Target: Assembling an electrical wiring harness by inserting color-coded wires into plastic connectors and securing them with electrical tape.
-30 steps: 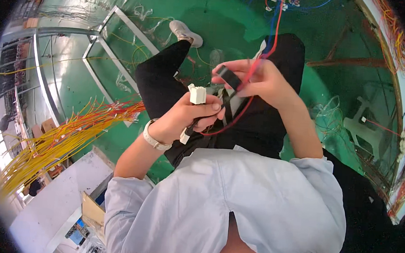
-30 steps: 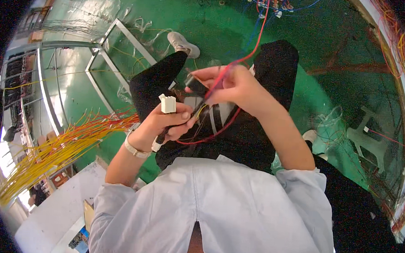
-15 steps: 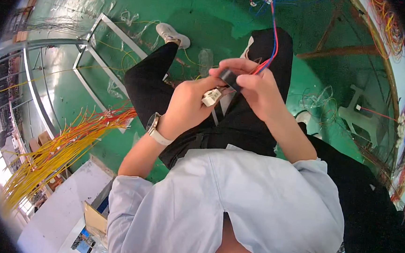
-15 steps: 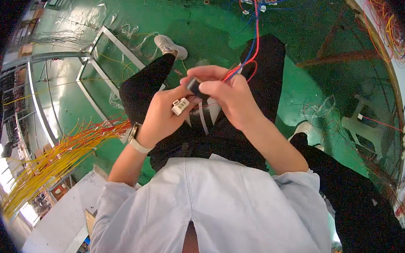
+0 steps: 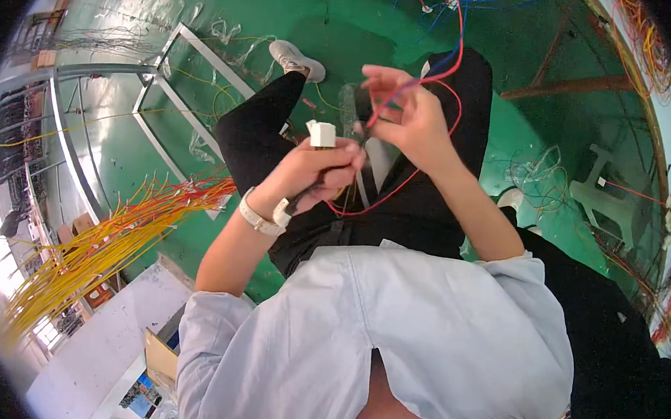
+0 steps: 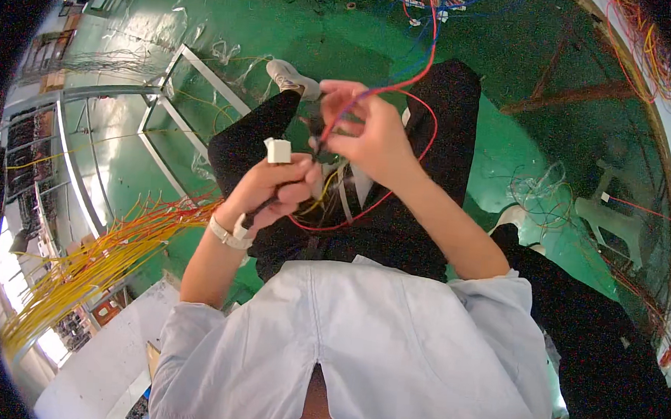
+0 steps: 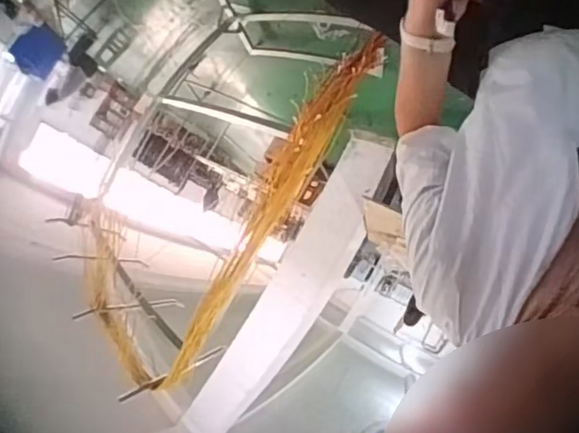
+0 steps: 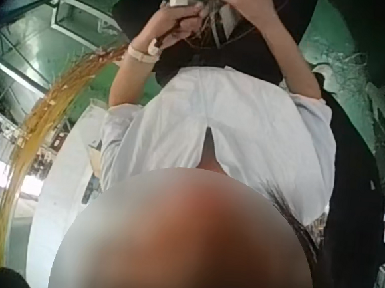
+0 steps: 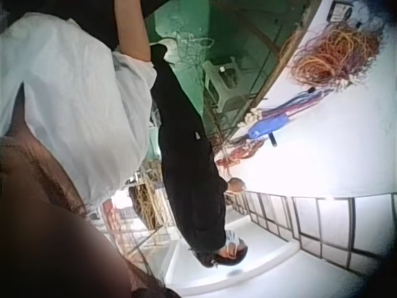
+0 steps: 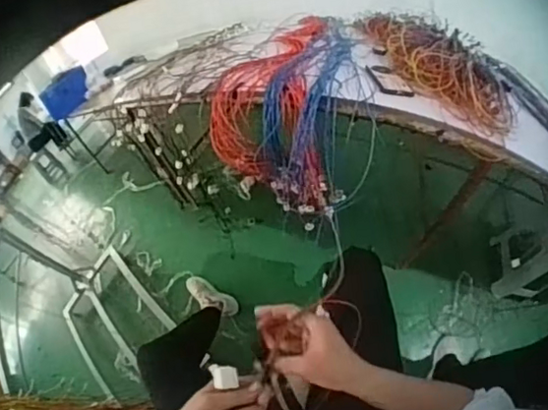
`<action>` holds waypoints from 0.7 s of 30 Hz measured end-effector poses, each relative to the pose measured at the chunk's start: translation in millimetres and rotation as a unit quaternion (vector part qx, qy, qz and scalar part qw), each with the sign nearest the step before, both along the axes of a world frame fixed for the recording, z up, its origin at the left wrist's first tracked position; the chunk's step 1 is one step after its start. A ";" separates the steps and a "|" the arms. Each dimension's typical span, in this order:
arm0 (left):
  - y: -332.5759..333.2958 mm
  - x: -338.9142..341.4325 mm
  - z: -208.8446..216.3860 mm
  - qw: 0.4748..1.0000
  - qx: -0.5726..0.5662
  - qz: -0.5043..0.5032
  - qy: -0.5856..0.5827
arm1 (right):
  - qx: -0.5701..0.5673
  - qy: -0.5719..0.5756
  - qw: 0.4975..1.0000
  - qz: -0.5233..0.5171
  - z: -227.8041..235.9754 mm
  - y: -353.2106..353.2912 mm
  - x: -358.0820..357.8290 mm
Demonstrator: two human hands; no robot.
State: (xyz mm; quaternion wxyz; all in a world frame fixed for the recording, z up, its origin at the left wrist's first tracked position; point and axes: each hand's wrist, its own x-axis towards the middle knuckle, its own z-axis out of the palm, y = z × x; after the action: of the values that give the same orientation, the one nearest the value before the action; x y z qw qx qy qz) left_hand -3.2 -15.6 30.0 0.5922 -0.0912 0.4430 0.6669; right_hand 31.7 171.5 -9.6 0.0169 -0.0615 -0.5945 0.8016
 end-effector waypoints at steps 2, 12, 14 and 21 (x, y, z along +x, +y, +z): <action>-4.3 -1.9 6.2 0.999 -0.023 -0.028 -0.005 | 0.076 -0.121 0.989 0.034 -7.7 -1.0 -9.7; -16.3 -3.1 14.8 0.995 -0.080 0.028 0.054 | -0.051 -0.074 0.979 0.182 16.2 2.0 1.9; -14.7 -5.1 15.5 0.989 -0.087 0.019 0.119 | -0.065 -0.031 0.984 0.163 17.2 0.5 3.7; -17.9 -6.7 13.8 0.988 -0.085 0.026 0.123 | -0.079 -0.042 0.987 0.132 19.1 -5.7 3.1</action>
State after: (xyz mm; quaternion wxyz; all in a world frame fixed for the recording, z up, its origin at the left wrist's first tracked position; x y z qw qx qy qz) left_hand -9.8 -33.5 43.8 0.5059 -0.0705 0.5650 0.6479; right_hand 34.8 165.9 9.4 -0.1189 -0.0171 -0.5326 0.8378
